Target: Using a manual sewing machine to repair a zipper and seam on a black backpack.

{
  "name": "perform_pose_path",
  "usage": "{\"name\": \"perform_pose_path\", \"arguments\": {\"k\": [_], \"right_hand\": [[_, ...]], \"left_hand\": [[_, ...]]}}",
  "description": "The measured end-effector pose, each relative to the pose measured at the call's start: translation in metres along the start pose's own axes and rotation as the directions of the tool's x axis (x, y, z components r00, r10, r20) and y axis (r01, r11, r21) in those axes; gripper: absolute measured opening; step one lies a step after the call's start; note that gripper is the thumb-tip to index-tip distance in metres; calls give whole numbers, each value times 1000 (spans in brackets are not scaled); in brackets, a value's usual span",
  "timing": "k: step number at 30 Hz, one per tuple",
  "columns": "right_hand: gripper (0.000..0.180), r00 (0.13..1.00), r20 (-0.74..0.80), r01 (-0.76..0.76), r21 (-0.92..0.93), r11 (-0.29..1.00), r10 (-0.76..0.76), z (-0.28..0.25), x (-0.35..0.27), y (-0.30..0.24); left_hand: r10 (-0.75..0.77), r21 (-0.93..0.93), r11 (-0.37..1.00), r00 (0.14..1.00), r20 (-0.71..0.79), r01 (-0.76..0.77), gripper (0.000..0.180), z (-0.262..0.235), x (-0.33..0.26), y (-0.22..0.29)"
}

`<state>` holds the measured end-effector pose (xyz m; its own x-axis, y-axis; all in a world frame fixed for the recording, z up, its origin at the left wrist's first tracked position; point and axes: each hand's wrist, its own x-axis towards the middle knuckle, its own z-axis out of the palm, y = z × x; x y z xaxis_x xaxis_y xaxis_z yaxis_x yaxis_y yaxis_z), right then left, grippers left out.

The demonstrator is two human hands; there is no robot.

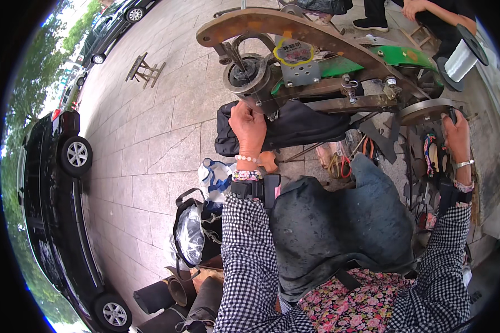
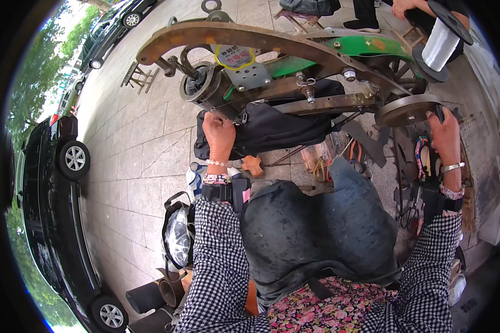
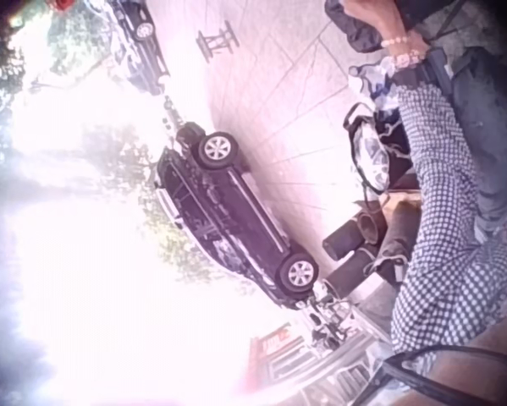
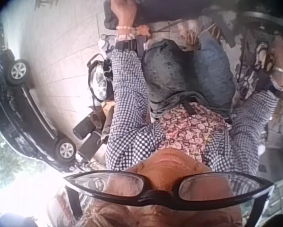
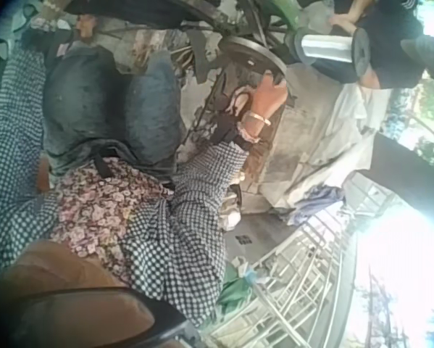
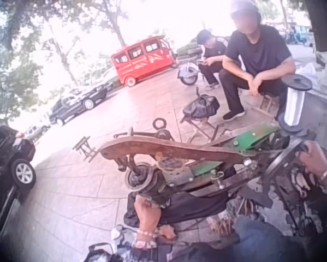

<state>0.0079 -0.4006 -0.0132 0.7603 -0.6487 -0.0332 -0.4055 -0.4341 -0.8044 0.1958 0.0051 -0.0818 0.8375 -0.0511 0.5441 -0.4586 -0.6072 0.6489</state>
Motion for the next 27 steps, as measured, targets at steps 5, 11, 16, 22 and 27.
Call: {"name": "perform_pose_path", "arguments": {"k": [5, 11, 16, 22, 27], "right_hand": [[32, 990, 96, 138, -549, 825, -102, 40, 29, 128], [23, 961, 262, -65, -95, 993, 88, 75, -34, -21], [17, 998, -1, -59, -80, 995, 59, 2, 9, 17], [24, 977, 122, 207, -351, 913, -174, 105, 11, 124], [26, 989, 145, -4, 41, 999, -2, 55, -28, -21]], "left_hand": [[57, -53, 997, 998, -8, -57, 4, 12, 2, 8], [53, 42, 998, 999, 5, -53, 3, 0, -5, -4], [103, 12, 995, 994, -33, -102, 5, -11, -4, 0], [108, 35, 994, 994, 11, -108, 5, 2, -2, 6], [85, 37, 996, 996, 31, -86, 5, -10, -6, -2]]}}
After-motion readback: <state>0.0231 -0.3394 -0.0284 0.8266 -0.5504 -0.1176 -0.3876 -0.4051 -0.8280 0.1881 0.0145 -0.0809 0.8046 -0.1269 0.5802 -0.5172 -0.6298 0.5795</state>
